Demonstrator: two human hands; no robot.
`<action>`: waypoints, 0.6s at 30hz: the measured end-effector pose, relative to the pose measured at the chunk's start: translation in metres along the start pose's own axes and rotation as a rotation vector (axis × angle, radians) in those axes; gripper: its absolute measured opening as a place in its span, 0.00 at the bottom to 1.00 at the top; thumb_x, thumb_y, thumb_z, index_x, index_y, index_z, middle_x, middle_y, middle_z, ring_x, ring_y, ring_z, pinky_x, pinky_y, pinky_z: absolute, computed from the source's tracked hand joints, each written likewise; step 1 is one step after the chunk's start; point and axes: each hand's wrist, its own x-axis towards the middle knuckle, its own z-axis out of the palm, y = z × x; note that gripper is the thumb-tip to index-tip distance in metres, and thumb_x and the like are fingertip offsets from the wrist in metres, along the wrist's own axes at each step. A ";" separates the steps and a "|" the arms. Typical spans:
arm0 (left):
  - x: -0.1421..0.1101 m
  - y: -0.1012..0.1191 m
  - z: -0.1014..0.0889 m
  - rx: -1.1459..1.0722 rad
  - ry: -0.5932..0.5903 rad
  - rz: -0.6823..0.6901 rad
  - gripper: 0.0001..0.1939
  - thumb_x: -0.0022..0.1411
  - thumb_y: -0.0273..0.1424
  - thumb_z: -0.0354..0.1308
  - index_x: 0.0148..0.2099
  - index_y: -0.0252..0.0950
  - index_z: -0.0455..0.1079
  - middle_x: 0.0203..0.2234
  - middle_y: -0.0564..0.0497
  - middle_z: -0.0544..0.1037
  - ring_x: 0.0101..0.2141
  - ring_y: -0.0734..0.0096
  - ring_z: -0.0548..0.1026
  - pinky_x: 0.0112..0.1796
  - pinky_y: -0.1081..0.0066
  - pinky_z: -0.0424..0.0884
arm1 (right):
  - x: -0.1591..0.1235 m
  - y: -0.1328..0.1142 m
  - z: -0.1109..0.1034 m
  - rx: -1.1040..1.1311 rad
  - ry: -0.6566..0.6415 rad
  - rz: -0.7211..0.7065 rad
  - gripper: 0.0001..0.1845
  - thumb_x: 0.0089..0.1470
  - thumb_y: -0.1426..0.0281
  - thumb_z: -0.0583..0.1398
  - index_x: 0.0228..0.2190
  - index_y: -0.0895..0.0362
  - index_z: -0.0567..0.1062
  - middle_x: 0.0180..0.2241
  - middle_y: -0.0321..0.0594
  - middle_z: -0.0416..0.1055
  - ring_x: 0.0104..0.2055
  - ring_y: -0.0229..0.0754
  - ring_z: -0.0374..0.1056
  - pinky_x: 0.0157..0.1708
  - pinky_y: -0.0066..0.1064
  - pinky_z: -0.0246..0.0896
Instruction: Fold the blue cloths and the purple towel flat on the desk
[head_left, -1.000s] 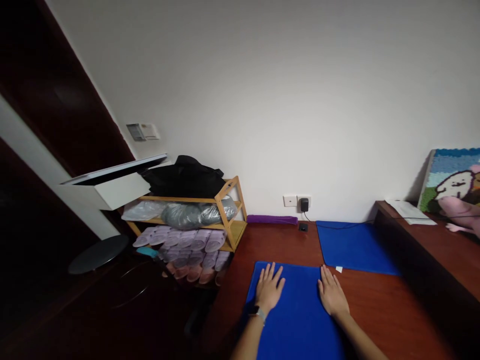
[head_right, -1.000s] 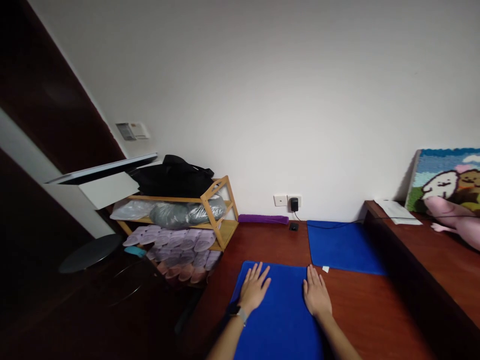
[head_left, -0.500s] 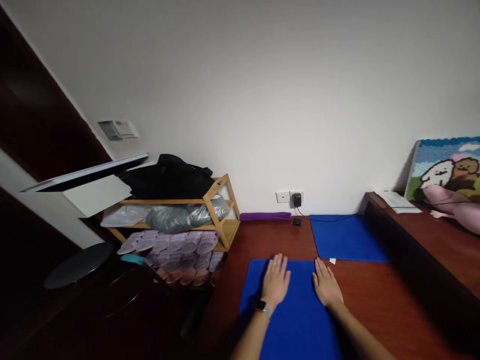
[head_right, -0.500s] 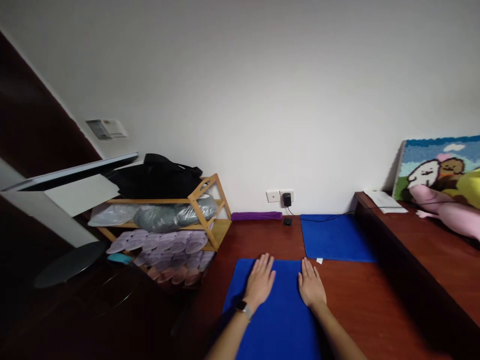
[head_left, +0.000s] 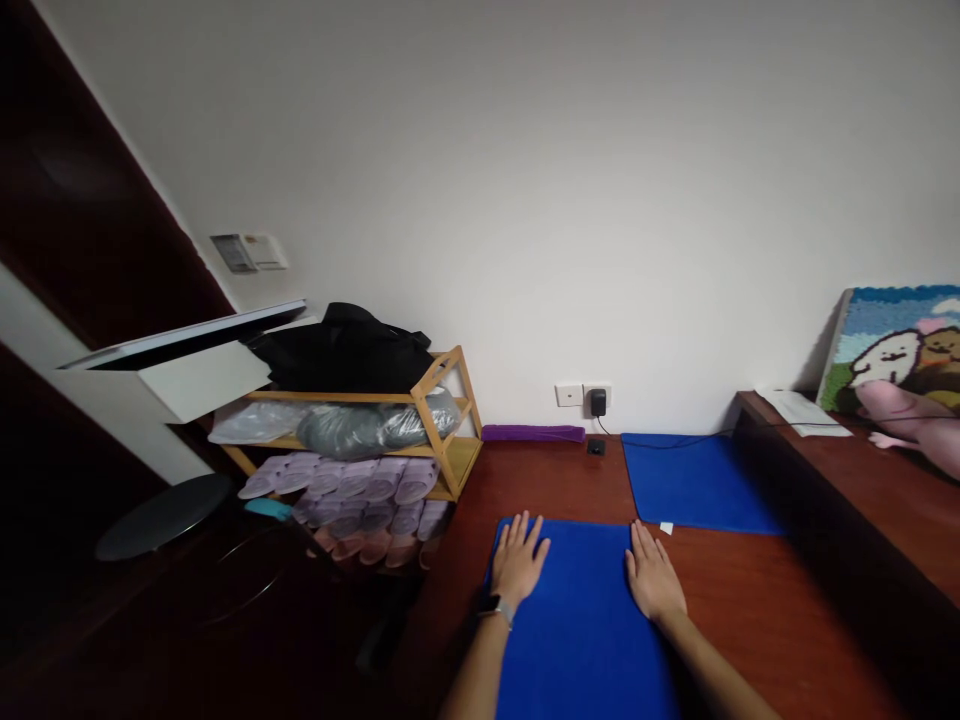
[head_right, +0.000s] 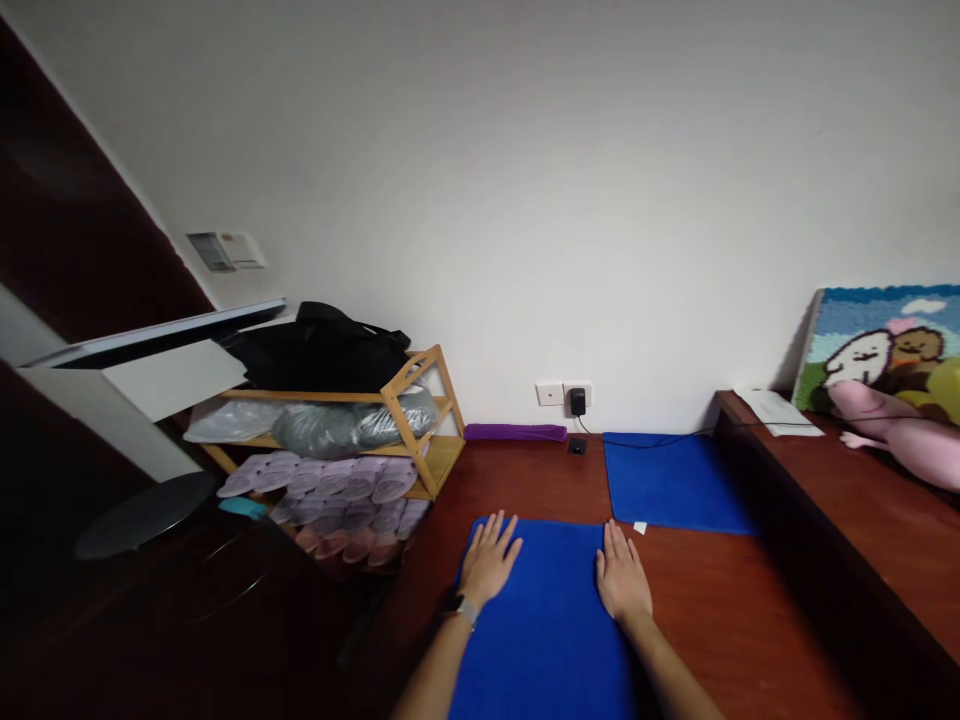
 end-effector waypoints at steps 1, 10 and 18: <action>0.000 -0.014 -0.006 0.013 -0.008 -0.020 0.30 0.75 0.46 0.41 0.73 0.44 0.55 0.72 0.46 0.54 0.71 0.58 0.51 0.68 0.52 0.48 | 0.000 0.000 0.000 0.002 0.001 0.000 0.38 0.67 0.58 0.34 0.71 0.65 0.47 0.73 0.43 0.42 0.74 0.40 0.37 0.72 0.38 0.31; -0.003 -0.040 -0.002 0.021 0.046 -0.002 0.29 0.75 0.45 0.40 0.73 0.46 0.54 0.72 0.49 0.55 0.71 0.60 0.50 0.68 0.54 0.50 | -0.002 -0.008 -0.005 -0.100 -0.048 0.075 0.37 0.67 0.60 0.34 0.71 0.65 0.44 0.74 0.40 0.38 0.75 0.43 0.35 0.72 0.41 0.32; -0.001 -0.042 -0.002 0.114 0.034 0.012 0.30 0.75 0.46 0.38 0.73 0.45 0.54 0.71 0.48 0.56 0.71 0.59 0.52 0.67 0.54 0.52 | -0.010 -0.017 -0.005 -0.113 -0.066 0.128 0.37 0.68 0.57 0.33 0.71 0.62 0.43 0.74 0.37 0.37 0.75 0.43 0.32 0.72 0.40 0.29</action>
